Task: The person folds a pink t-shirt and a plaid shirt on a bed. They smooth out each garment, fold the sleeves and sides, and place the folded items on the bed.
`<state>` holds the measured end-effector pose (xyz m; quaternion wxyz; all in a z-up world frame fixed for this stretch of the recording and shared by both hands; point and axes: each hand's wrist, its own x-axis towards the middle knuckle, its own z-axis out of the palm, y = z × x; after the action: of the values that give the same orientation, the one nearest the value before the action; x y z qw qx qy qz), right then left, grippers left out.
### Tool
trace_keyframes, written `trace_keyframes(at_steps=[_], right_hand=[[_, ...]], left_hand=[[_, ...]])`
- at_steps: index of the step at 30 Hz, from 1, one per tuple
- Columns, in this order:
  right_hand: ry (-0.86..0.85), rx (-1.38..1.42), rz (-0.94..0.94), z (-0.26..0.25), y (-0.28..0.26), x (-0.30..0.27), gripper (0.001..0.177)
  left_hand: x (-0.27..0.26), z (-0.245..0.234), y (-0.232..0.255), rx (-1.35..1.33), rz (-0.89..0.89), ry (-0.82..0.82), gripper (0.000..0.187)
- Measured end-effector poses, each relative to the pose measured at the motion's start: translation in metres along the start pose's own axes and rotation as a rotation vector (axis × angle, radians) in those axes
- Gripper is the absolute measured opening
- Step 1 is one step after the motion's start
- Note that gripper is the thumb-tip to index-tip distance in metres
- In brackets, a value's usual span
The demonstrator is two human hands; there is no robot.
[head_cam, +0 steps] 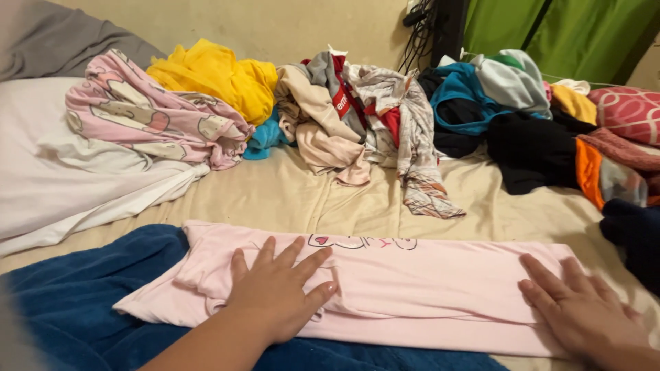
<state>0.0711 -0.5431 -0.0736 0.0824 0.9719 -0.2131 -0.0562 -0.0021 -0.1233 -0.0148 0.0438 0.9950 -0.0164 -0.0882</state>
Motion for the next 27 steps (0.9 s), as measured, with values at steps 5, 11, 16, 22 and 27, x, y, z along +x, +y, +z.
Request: trace_keyframes(at_steps=[5, 11, 16, 22, 27], right_hand=[[0.011, 0.345, 0.123, 0.005, 0.030, 0.019, 0.080], [-0.285, 1.261, 0.222, -0.034, 0.049, 0.015, 0.086], [-0.075, 1.288, -0.146, -0.103, 0.009, -0.036, 0.089], [-0.106, 0.810, -0.491, -0.140, -0.072, -0.121, 0.098], [-0.196, 0.742, -0.671, -0.123, -0.083, -0.138, 0.086]], left_hand=[[-0.005, 0.012, 0.017, -0.027, 0.041, 0.118, 0.072], [0.004, 0.036, 0.053, -0.081, 0.302, 0.059, 0.074], [0.018, 0.038, 0.088, -0.709, 0.438, 0.227, 0.071], [0.040, 0.021, 0.087, -1.846, -0.103, -0.398, 0.080], [0.018, 0.018, 0.084, -1.893, -0.130, -0.310, 0.065]])
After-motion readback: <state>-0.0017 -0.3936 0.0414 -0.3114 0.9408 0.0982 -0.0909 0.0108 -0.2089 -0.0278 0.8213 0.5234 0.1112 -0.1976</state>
